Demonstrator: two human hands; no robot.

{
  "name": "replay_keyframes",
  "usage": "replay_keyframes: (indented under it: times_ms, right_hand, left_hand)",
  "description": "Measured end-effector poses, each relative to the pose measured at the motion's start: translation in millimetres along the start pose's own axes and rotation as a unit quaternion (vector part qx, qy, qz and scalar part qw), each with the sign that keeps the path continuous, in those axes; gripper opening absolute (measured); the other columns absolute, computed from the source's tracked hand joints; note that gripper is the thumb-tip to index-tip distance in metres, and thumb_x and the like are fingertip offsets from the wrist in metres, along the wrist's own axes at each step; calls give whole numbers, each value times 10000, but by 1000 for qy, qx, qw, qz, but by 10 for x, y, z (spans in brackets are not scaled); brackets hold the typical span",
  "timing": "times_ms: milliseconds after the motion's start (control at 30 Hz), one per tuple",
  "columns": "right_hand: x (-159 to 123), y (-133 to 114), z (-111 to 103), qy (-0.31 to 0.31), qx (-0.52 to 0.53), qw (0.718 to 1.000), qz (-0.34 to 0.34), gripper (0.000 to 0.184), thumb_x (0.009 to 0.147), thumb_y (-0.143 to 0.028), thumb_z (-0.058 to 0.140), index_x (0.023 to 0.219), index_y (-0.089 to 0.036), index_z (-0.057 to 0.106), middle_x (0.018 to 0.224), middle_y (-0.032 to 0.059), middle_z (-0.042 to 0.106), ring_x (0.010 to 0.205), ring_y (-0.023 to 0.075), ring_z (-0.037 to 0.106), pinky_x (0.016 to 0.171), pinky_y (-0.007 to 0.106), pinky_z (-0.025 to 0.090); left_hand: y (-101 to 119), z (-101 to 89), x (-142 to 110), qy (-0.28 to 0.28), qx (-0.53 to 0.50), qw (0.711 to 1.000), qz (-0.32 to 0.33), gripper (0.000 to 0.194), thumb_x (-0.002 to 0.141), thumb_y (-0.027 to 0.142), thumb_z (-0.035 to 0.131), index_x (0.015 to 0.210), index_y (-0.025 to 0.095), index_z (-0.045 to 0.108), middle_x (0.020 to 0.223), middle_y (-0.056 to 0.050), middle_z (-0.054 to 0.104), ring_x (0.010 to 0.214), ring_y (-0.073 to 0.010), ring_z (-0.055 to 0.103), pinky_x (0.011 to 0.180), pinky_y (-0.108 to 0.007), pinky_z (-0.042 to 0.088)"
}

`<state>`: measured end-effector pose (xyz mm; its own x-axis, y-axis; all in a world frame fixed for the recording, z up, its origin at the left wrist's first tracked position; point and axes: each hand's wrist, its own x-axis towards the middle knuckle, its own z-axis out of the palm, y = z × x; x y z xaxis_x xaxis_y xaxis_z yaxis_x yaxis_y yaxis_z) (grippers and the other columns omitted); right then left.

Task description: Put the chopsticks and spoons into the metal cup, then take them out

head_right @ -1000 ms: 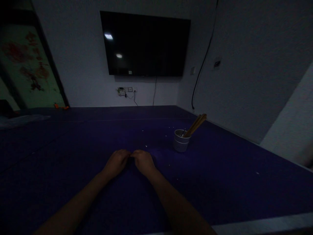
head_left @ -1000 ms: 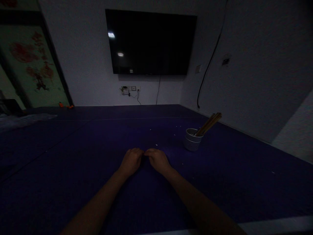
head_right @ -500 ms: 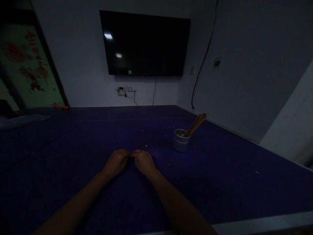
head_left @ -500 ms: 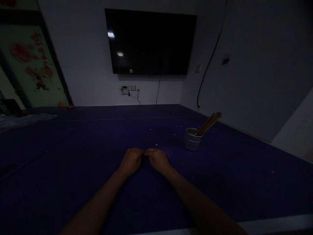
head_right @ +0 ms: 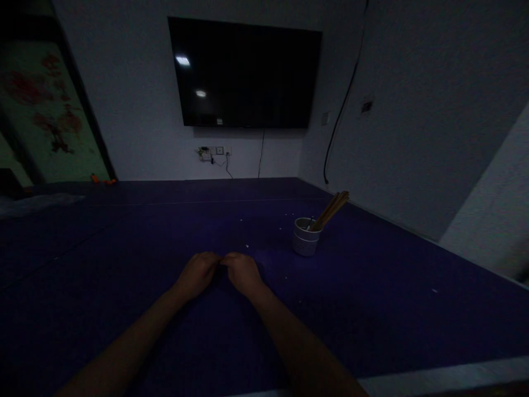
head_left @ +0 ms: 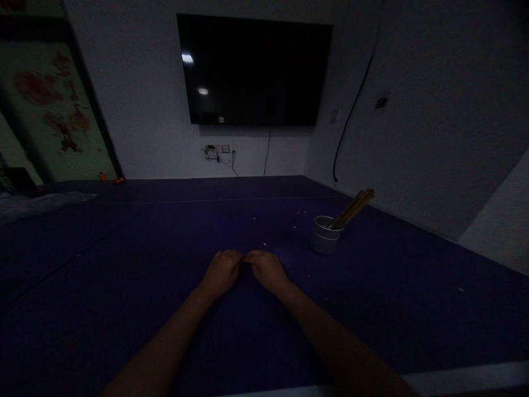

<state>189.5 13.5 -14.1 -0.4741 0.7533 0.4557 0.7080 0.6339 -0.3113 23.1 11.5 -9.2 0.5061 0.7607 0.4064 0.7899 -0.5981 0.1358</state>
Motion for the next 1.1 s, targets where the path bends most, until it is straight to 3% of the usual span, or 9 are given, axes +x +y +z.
replay_keyframes:
  times_ms: [1100]
  right_hand:
    - [-8, 3, 2, -19, -15, 1000, -5, 451, 758, -6, 418, 1017, -234, 709, 1041, 43, 689, 949, 156, 630, 866, 273, 468]
  left_hand:
    - [2, -36, 4, -29, 41, 999, -14, 289, 832, 55, 415, 936, 180, 654, 961, -73, 686, 900, -199, 620, 803, -332, 437]
